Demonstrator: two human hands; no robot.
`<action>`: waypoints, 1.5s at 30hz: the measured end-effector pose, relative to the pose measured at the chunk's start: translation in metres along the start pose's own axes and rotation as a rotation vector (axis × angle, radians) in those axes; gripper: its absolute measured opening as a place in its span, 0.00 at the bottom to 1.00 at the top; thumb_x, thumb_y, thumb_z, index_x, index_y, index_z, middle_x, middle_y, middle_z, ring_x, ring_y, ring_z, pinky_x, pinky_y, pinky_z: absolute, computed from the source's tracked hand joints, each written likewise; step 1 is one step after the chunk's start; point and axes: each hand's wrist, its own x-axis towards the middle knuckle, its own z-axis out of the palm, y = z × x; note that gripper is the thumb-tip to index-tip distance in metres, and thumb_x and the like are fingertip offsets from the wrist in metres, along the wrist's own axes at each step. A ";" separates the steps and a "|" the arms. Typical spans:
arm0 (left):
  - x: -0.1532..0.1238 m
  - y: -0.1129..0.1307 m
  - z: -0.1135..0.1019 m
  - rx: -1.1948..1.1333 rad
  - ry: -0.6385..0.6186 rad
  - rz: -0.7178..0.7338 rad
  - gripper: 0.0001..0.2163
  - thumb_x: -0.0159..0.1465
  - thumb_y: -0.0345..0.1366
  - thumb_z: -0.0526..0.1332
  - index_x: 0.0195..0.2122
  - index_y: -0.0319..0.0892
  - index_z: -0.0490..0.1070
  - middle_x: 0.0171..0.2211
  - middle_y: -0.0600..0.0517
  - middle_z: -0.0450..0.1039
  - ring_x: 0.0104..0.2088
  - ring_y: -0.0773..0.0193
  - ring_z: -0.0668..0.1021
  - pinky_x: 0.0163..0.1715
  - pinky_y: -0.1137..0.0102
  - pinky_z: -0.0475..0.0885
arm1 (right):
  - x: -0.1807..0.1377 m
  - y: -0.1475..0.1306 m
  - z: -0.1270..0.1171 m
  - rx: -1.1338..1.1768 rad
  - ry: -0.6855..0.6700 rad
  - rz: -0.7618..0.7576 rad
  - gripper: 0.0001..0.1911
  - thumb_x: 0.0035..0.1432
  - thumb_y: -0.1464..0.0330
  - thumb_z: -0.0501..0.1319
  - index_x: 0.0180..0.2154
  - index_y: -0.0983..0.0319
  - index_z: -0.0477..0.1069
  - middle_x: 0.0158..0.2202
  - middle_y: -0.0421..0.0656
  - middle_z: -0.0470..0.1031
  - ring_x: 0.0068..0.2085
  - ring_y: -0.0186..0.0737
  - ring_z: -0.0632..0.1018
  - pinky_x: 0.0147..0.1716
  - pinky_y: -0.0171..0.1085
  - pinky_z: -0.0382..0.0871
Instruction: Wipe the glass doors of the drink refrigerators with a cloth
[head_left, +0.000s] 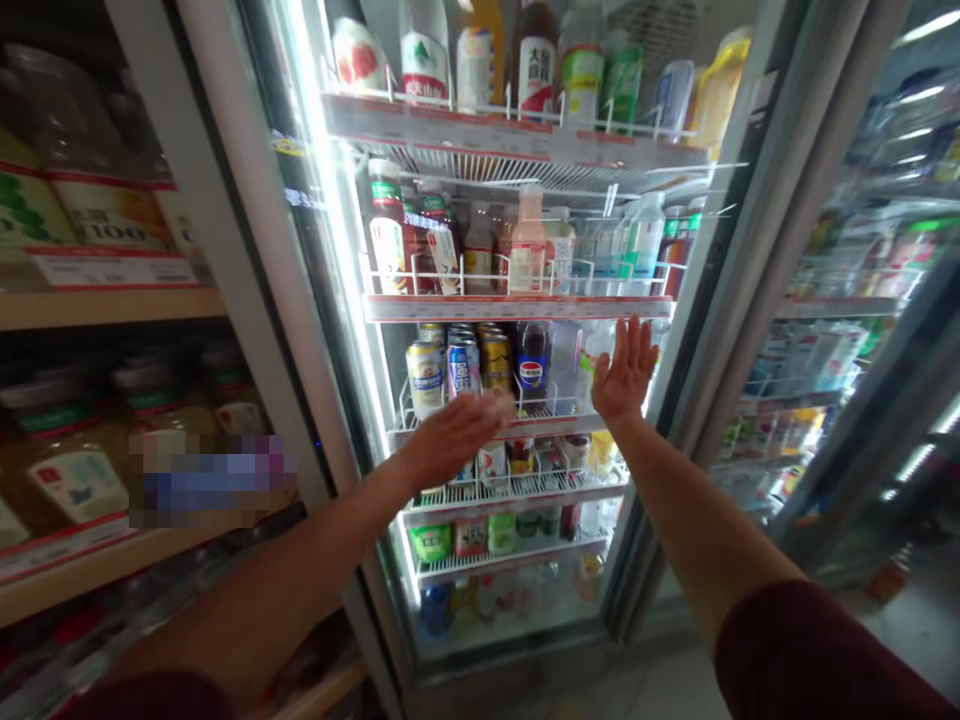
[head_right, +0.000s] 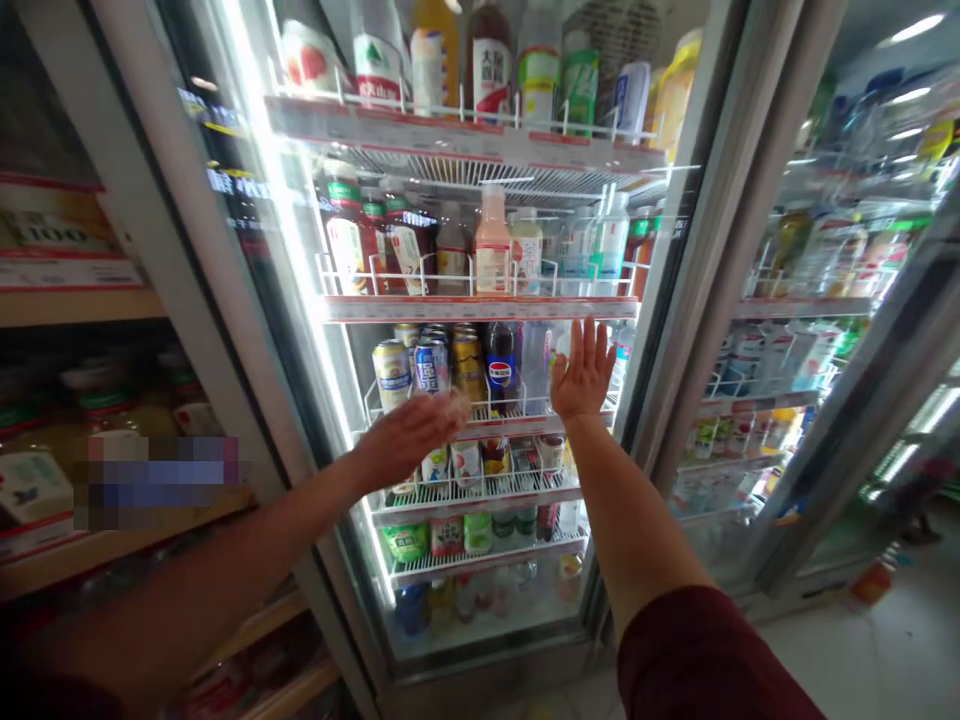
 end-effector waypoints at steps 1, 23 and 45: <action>-0.007 0.003 -0.001 -0.030 -0.032 0.086 0.33 0.74 0.23 0.54 0.79 0.53 0.60 0.73 0.53 0.67 0.75 0.63 0.67 0.76 0.63 0.65 | 0.000 0.000 0.000 -0.002 0.002 -0.002 0.36 0.74 0.61 0.44 0.77 0.65 0.59 0.79 0.55 0.58 0.81 0.53 0.55 0.78 0.61 0.49; 0.045 -0.062 -0.024 0.124 0.188 -0.297 0.35 0.73 0.25 0.56 0.81 0.41 0.55 0.75 0.37 0.62 0.78 0.40 0.60 0.78 0.40 0.57 | 0.002 -0.009 -0.005 -0.025 -0.034 0.018 0.35 0.74 0.62 0.44 0.77 0.62 0.60 0.78 0.51 0.60 0.81 0.51 0.55 0.78 0.59 0.51; 0.151 -0.125 -0.041 0.106 -0.021 -0.233 0.25 0.81 0.27 0.49 0.78 0.33 0.56 0.78 0.44 0.57 0.80 0.47 0.55 0.79 0.45 0.49 | 0.003 -0.008 -0.007 -0.015 -0.046 0.016 0.35 0.75 0.62 0.44 0.78 0.63 0.59 0.79 0.51 0.59 0.81 0.52 0.55 0.78 0.59 0.52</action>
